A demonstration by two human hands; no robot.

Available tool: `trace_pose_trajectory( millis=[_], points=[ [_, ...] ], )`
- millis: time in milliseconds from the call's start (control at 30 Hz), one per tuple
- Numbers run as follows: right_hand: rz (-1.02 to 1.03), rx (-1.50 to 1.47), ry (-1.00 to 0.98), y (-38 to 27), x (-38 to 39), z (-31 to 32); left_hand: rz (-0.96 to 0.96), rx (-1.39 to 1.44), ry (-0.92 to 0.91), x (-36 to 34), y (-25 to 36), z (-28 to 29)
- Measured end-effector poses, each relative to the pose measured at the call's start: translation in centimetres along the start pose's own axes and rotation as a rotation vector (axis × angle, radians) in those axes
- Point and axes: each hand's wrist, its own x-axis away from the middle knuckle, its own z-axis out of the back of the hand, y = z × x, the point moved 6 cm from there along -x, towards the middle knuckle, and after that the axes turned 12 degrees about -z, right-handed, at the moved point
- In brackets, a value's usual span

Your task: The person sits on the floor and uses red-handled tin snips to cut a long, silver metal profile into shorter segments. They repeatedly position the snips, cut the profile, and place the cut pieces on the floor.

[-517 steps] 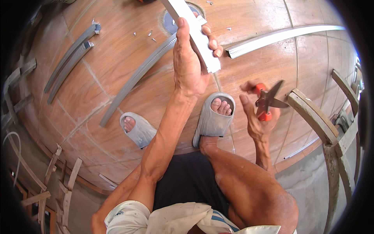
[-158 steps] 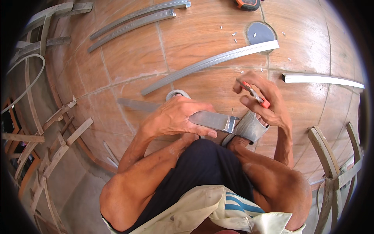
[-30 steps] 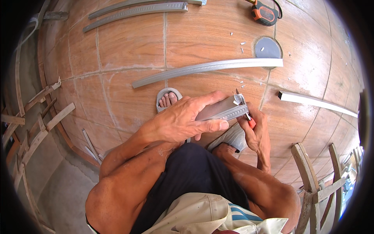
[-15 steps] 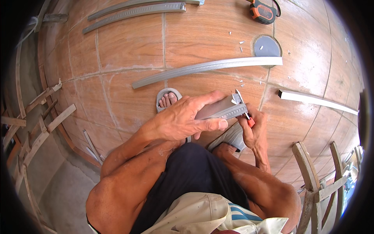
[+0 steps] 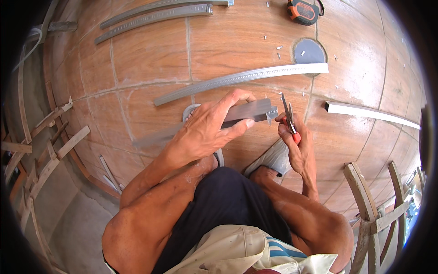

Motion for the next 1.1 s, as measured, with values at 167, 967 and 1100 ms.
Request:
trace_pose_trajectory(
  millis=[167, 967, 1100],
  points=[
    [0.009, 0.063, 0.045, 0.0, 0.3, 0.1, -0.219, -0.203, 0.114, -0.9, 0.2, -0.1],
    [-0.104, -0.003, -0.132, 1.3, 0.3, -1.5, -0.005, 0.404, 0.040, -1.5, -2.1, -1.4],
    [-0.070, 0.072, -0.128, 0.3, 0.2, -1.4, 0.091, 0.399, -0.021, -1.1, -1.7, -0.8]
  ],
)
